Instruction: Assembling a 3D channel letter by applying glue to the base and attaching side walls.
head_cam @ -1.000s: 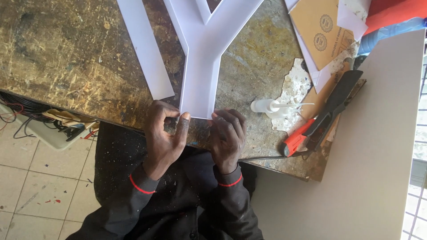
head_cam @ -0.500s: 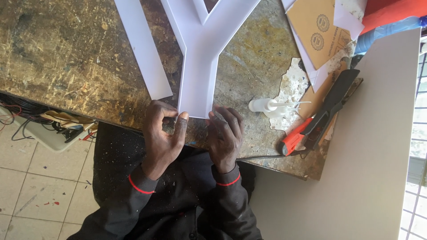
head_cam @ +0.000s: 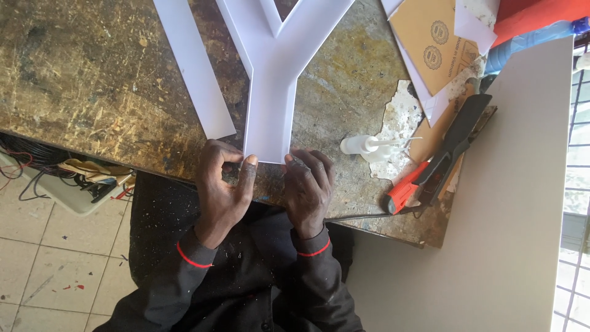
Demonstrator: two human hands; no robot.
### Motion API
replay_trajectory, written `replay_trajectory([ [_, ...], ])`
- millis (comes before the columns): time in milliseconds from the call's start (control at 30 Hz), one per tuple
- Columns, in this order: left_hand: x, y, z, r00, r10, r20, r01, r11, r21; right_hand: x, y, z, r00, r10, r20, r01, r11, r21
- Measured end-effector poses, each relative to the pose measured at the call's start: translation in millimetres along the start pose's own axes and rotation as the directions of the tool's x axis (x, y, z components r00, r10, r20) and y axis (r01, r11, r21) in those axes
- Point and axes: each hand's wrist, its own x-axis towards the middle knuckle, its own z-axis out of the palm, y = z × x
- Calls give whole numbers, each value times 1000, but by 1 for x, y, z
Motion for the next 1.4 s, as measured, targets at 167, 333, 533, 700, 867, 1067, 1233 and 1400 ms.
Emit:
replay_trajectory([
  [167, 1, 1, -2, 1000, -5, 18, 5, 1000, 12, 4, -4, -2, 1000, -18, 1, 18, 1000, 8],
  [333, 0, 0, -3, 1000, -13, 24, 13, 1000, 5, 1, 1, 2, 999, -36, -13, 37, 999, 15],
  [533, -1, 0, -2, 1000, -10, 14, 10, 1000, 18, 0, 2, 4, 998, -57, -14, 57, 998, 3],
  [700, -2, 0, -1, 1000, 17, -3, -17, 999, 38, -2, 1, 4, 993, -111, -35, 110, 994, -19],
  [867, -1, 4, 0, 1000, -7, -10, 7, 1000, 17, -5, -5, 3, 991, -127, -36, 124, 989, -78],
  [1067, -3, 3, 1, 1000, -3, -12, 4, 999, 35, -5, 0, 3, 987, -155, -30, 151, 982, -109],
  [1233, -3, -1, 1, 1000, 6, -27, -5, 999, 43, -2, 4, 2, 982, -186, -24, 183, 979, -90],
  [1400, -5, -8, 2, 999, 0, -37, 2, 998, 56, -1, -1, 0, 991, -133, 1, 132, 989, -68],
])
